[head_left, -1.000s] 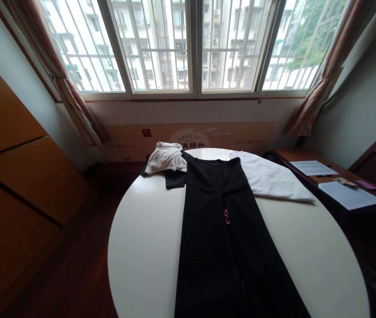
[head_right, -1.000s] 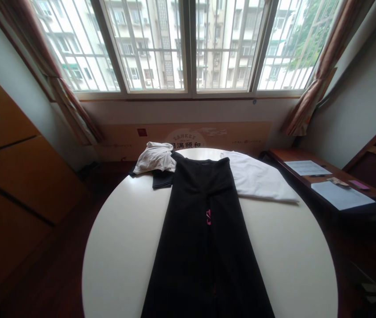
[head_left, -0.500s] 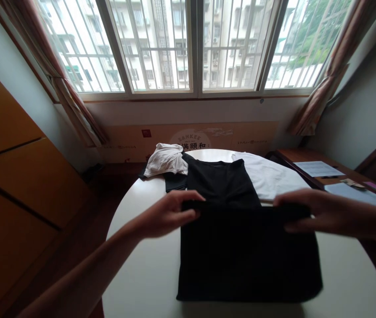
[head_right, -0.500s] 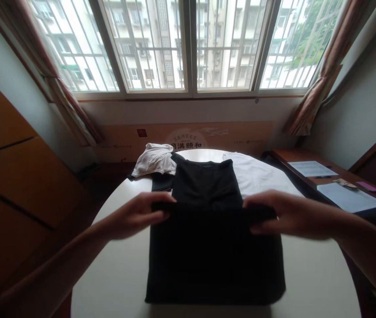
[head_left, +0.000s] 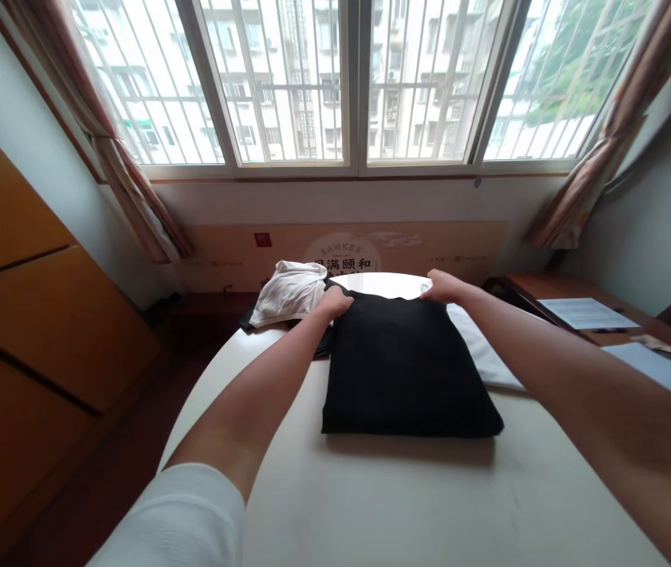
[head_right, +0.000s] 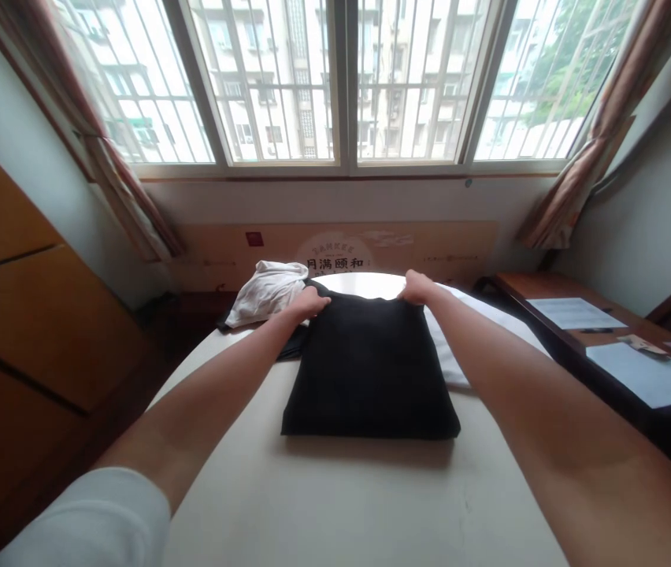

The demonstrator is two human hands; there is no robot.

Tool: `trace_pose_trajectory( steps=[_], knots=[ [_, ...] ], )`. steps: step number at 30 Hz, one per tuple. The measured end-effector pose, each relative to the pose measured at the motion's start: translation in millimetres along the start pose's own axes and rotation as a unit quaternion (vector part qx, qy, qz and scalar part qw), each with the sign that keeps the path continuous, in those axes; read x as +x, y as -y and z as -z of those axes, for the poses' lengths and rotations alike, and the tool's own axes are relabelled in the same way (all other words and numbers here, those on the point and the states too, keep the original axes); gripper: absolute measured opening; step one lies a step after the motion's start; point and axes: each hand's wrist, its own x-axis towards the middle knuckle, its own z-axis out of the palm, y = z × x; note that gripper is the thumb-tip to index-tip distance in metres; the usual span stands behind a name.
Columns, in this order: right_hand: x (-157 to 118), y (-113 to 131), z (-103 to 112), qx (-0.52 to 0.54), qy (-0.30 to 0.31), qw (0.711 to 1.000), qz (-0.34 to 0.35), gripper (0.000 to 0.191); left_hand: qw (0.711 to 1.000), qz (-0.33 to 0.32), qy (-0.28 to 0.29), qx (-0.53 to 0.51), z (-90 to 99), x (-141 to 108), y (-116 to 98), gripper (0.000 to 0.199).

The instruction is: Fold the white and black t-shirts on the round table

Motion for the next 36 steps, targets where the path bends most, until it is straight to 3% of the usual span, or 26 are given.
trace_pose_trajectory(
  steps=[4, 7, 10, 12, 14, 18, 23, 26, 28, 31, 33, 36],
  knots=[
    [-8.3, -19.7, -49.1, -0.03, -0.01, 0.999, -0.036, 0.065, 0.999, 0.02, -0.029, 0.032, -14.4, 2.2, 17.8, 0.047],
    [-15.1, -31.0, -62.8, -0.03, -0.043, 0.995, -0.087, 0.075, 0.997, 0.023, -0.047, 0.053, -20.1, -0.4, 19.1, 0.053],
    [-15.5, -39.0, -57.6, 0.001, -0.061, 0.988, -0.14, 0.081, 0.99, 0.003, -0.074, 0.122, -26.5, -4.6, 12.4, 0.048],
    [-14.7, -43.2, -49.3, 0.043, -0.043, 0.987, -0.148, 0.07, 0.981, 0.007, -0.091, 0.169, -29.1, -5.7, 6.5, 0.051],
    [-15.7, -45.4, -41.0, 0.1, -0.018, 0.985, -0.141, 0.052, 0.981, 0.03, -0.074, 0.179, -28.7, -4.0, 1.5, 0.052],
    [-25.4, -40.7, -31.4, 0.247, 0.034, 0.964, -0.097, 0.022, 0.993, 0.052, 0.02, 0.1, -21.1, 4.6, -0.8, 0.034],
    [-43.1, -29.7, -22.6, 0.388, 0.025, 0.92, -0.045, 0.008, 1.0, -0.009, 0.024, 0.002, -13.4, 5.7, 4.1, 0.02],
    [-58.0, -33.1, -0.1, 0.437, -0.019, 0.899, -0.024, 0.011, 0.991, -0.074, -0.018, -0.108, -7.9, -4.5, -5.3, 0.018],
    [-73.0, -40.1, 25.7, 0.472, -0.047, 0.88, -0.009, 0.015, 0.968, -0.124, -0.027, -0.216, -0.6, -15.5, -21.4, 0.017],
    [-100.4, -52.1, 76.0, 0.515, -0.082, 0.853, 0.008, 0.016, 0.915, -0.183, 0.022, -0.36, 12.1, -31.1, -58.6, 0.018],
    [-114.2, -60.1, 111.2, 0.514, -0.116, 0.85, -0.004, 0.014, 0.88, -0.213, 0.06, -0.42, 15.1, -33.0, -88.1, 0.019],
    [-112.7, -78.1, 153.5, 0.49, -0.163, 0.856, -0.03, 0.015, 0.848, -0.24, 0.103, -0.461, 1.7, -15.7, -131.2, 0.019]
  ],
)
